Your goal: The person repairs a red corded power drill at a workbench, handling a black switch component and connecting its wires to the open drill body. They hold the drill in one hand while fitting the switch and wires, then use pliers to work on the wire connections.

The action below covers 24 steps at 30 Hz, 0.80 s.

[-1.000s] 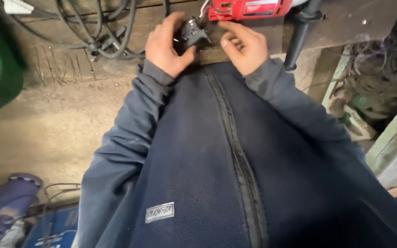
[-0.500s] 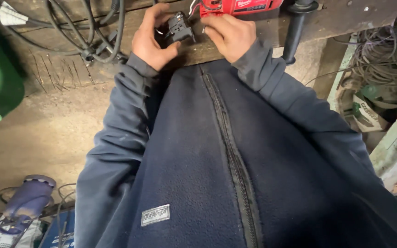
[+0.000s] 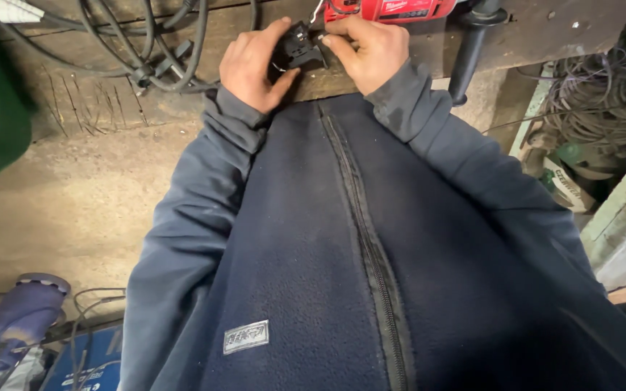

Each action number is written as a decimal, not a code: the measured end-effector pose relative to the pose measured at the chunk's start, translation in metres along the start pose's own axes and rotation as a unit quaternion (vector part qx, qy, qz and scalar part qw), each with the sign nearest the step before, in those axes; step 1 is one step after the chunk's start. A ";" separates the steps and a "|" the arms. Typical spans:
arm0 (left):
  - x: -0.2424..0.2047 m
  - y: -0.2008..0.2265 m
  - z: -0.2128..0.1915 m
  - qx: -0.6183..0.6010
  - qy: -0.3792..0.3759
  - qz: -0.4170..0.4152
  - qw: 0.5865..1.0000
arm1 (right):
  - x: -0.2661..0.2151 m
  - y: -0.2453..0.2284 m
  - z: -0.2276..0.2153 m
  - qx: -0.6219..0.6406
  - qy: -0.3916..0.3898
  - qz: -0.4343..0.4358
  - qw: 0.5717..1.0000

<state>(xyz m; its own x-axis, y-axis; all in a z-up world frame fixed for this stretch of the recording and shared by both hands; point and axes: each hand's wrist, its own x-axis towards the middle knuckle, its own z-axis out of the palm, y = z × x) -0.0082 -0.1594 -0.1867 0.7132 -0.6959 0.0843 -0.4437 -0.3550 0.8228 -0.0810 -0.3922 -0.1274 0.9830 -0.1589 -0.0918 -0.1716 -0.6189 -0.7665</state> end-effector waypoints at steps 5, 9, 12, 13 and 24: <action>0.001 0.001 -0.003 -0.027 0.006 -0.011 1.000 | -0.004 0.003 -0.005 -0.025 -0.013 -0.038 0.999; 0.002 -0.006 -0.002 -0.153 0.022 -0.071 0.985 | -0.013 0.013 -0.010 -0.138 -0.049 -0.145 0.979; 0.004 -0.010 -0.004 -0.225 0.011 -0.113 0.968 | -0.016 0.020 -0.010 -0.172 -0.054 -0.175 0.968; 0.005 -0.011 -0.005 -0.255 0.002 -0.133 0.958 | -0.016 0.021 -0.009 -0.180 -0.053 -0.184 0.965; 0.005 -0.014 -0.006 -0.269 -0.012 -0.140 0.953 | -0.020 0.022 -0.009 -0.146 -0.053 -0.152 0.976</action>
